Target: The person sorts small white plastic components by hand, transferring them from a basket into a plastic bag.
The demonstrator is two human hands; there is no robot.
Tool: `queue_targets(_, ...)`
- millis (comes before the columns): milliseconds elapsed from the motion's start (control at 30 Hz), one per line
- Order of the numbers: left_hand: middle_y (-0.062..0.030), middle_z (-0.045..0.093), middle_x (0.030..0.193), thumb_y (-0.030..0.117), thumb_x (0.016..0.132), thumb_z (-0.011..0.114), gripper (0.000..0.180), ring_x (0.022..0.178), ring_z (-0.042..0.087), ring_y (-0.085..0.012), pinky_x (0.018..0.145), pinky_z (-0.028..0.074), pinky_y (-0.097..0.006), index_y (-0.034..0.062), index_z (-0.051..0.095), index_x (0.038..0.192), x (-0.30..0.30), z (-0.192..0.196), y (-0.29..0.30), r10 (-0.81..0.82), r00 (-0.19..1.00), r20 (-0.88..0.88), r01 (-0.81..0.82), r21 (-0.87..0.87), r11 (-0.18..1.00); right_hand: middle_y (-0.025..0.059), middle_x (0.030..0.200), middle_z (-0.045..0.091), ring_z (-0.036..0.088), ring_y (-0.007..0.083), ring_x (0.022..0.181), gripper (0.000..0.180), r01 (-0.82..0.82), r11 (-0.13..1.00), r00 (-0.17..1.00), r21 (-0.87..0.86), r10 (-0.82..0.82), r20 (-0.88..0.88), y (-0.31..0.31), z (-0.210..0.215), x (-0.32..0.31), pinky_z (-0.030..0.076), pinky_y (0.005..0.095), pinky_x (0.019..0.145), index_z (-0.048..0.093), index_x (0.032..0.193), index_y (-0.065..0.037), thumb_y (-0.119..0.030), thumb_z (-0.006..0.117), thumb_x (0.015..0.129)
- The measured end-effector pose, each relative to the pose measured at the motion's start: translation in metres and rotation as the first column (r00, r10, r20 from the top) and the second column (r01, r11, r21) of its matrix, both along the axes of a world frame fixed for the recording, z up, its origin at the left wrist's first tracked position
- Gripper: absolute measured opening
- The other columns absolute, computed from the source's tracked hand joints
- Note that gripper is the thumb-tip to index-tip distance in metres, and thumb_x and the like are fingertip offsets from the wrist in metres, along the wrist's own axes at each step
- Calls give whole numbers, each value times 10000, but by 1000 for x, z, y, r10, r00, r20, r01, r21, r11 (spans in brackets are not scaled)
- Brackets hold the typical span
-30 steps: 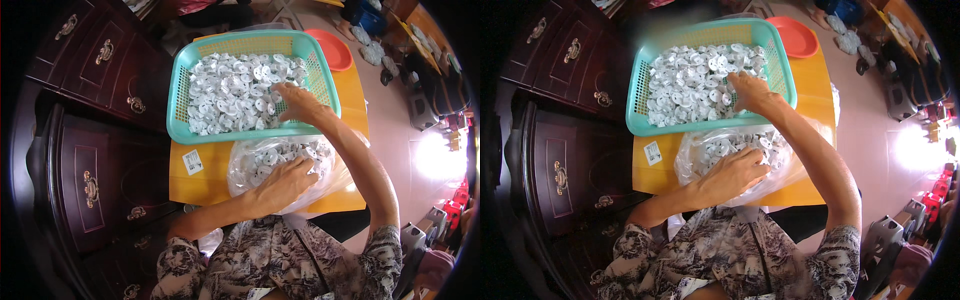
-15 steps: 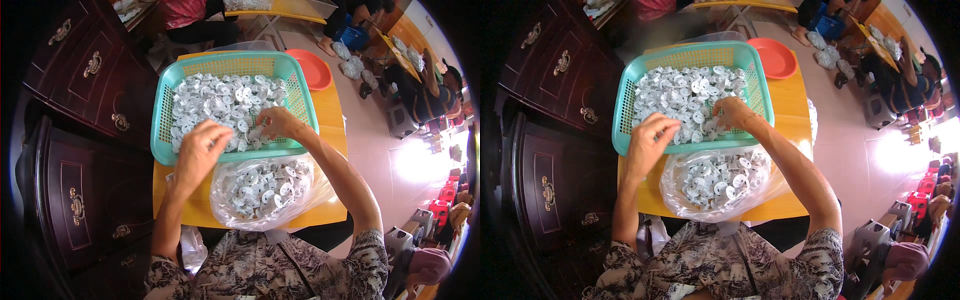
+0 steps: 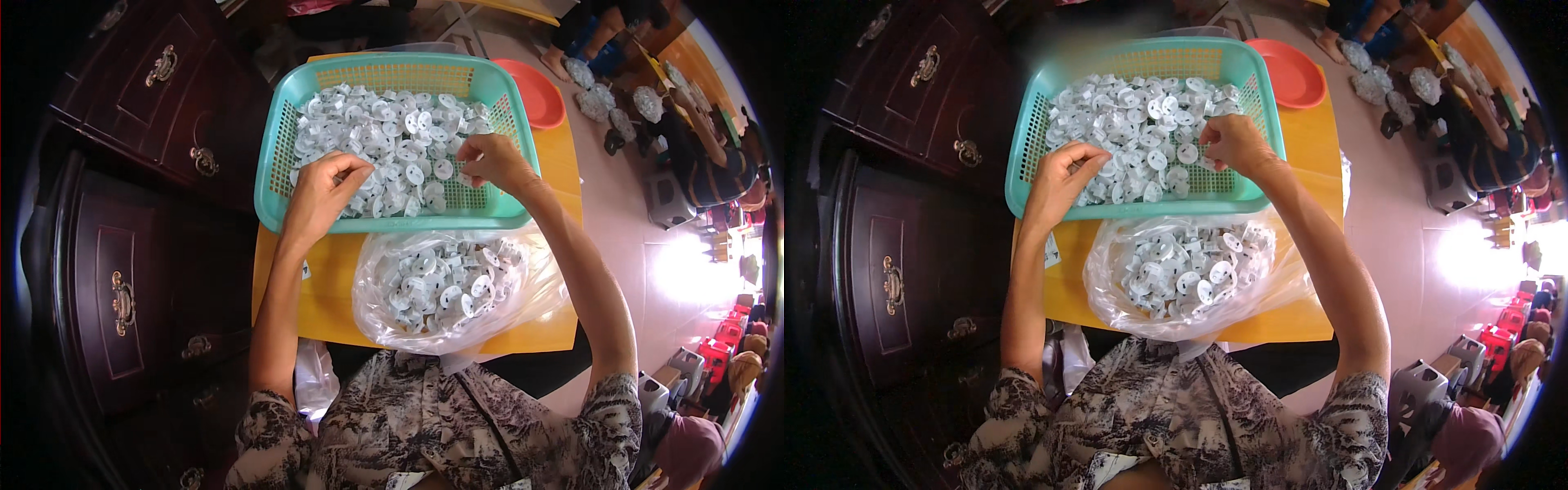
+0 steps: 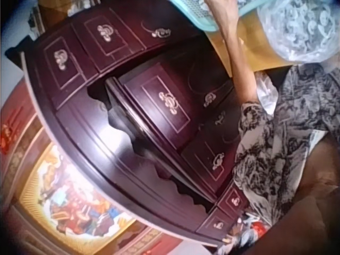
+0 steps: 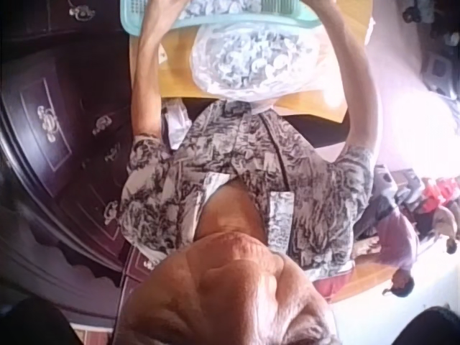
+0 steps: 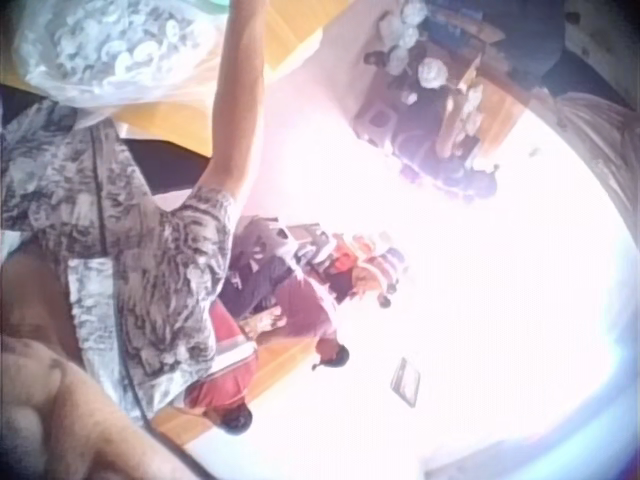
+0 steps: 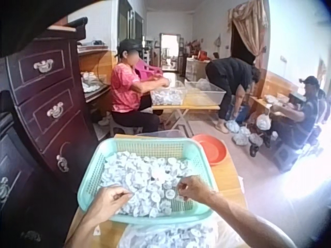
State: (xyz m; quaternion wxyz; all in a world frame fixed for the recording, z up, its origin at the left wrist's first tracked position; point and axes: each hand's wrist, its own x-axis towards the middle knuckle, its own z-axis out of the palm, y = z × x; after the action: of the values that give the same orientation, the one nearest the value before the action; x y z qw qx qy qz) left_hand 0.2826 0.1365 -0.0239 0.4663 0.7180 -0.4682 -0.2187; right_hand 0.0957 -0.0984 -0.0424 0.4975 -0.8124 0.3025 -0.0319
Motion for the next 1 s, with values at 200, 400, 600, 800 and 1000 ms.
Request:
queue_targets(200,-24,636,839,128,929,677,152,739,533,-83,664,418,-248,-9,718,980,-3,1,1,-17,997,79,11,72,997,114,864,656,670,165,600,246,-135,947,991,-292,131,-33,20,-10,17,559,295,554,678,993,24,45,682,747)
queue_targets(400,-34,645,836,140,932,674,172,733,538,-94,661,424,-255,-21,712,979,-3,-3,-3,-41,997,72,35,84,996,85,757,656,665,145,632,91,-145,971,989,-192,137,-57,15,-6,17,537,284,553,631,851,19,-1,690,785)
queue_targets(600,-55,644,808,118,914,687,140,646,521,-98,589,426,-272,-11,716,960,2,-10,5,-11,998,69,7,50,999,96,763,666,655,166,654,60,-38,975,978,-217,81,191,60,75,-24,523,322,639,647,865,7,-10,682,820)
queue_targets(800,-11,645,834,153,931,676,166,713,519,-82,639,415,-245,6,723,989,2,-1,1,-86,996,28,83,89,993,122,880,630,688,247,787,79,-191,970,981,-150,194,4,118,82,-96,548,352,713,614,901,-7,3,666,843)
queue_targets(1000,-45,661,918,142,923,661,174,741,578,-149,706,475,-296,-2,708,1008,-18,21,-31,-242,954,179,214,159,964,158,959,622,656,365,853,98,-185,963,983,-197,181,-38,125,57,-114,526,426,764,609,928,1,-17,666,851)
